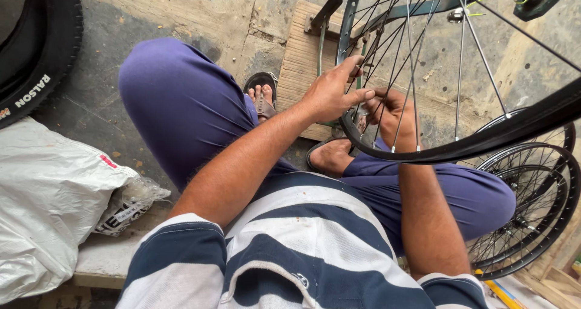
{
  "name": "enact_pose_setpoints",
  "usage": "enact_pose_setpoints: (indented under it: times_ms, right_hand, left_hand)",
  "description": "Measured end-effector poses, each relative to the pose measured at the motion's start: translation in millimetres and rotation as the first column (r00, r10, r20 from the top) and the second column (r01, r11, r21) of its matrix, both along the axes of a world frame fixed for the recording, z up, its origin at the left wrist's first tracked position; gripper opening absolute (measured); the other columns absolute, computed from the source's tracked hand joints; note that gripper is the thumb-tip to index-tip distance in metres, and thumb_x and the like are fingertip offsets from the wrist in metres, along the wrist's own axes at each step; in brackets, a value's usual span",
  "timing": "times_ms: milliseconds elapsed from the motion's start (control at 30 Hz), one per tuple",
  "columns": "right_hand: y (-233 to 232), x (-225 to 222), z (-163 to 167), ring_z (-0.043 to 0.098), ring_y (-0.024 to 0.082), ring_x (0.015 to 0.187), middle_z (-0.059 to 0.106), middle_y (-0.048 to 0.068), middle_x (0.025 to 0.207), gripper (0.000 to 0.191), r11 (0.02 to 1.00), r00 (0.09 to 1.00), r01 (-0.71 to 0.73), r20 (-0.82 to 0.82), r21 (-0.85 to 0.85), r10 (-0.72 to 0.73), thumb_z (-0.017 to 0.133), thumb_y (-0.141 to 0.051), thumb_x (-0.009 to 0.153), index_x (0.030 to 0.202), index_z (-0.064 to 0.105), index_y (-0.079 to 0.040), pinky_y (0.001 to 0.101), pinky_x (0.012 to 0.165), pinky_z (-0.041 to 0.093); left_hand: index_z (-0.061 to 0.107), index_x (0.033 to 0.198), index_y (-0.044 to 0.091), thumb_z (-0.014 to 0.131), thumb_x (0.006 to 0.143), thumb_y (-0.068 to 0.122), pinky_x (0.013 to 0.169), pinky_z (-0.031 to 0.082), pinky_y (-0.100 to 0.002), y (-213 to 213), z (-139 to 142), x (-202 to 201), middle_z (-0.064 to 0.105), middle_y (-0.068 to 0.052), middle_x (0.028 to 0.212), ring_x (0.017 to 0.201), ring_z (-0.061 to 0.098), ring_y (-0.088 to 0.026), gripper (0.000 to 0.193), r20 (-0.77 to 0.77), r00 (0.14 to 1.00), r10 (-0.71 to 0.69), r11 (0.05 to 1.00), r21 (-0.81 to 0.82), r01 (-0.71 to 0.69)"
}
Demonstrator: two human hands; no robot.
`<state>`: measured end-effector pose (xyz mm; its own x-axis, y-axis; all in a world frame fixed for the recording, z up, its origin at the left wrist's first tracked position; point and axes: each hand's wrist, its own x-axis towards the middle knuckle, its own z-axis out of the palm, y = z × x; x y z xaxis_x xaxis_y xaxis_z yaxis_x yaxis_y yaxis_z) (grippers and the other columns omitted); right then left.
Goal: The person sits on the floor and uses a spoke wrench to adjust the tension of the spokes on a bicycle wheel mounted on a truing stand. They repeatedly rotate the wheel to check alignment and make small adjustments to the spokes.
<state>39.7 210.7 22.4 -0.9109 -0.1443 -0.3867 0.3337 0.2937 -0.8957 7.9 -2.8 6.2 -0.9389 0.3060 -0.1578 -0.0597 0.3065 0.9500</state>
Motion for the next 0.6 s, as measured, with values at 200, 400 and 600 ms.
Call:
enact_pose_setpoints:
  times_ms: [200,400,600]
  right_hand:
    - [-6.7,0.1,9.4,0.066,0.009,0.08,0.071,0.004,0.091,0.018,0.995,0.995,-0.099,-0.019,0.015,0.099,0.068,-0.011,0.104,0.117,0.07,0.001,0.025,0.072,0.057]
    - [-14.3,2.3,16.0,0.069,0.015,0.08,0.074,0.009,0.094,0.021,0.993,0.994,-0.044,0.097,-0.112,0.055,0.075,-0.005,0.096,0.112,0.066,0.003,0.0286,0.07,0.056]
    - [-5.7,2.5,8.8,0.072,0.013,0.085,0.075,0.006,0.099,0.021,0.954,0.974,0.018,0.22,-0.3,0.051,0.07,-0.008,0.097,0.117,0.069,0.0,0.0288,0.076,0.061]
  left_hand:
    - [0.04,0.15,0.007,0.075,0.087,0.052,0.1,0.054,-0.044,-3.4,-3.0,2.7,0.068,-0.017,0.13,0.122,0.068,-0.03,0.085,0.058,0.998,-0.016,0.997,0.079,0.012]
    - [0.037,0.151,0.006,0.076,0.087,0.055,0.098,0.055,-0.044,-3.6,-1.8,3.1,0.067,-0.016,0.13,0.122,0.067,-0.03,0.09,0.093,0.995,-0.022,0.995,0.099,0.013]
    - [0.039,0.151,0.008,0.073,0.088,0.055,0.098,0.056,-0.044,-4.0,-1.9,4.2,0.066,-0.017,0.127,0.121,0.067,-0.031,0.086,0.106,0.993,-0.049,0.994,0.101,0.038]
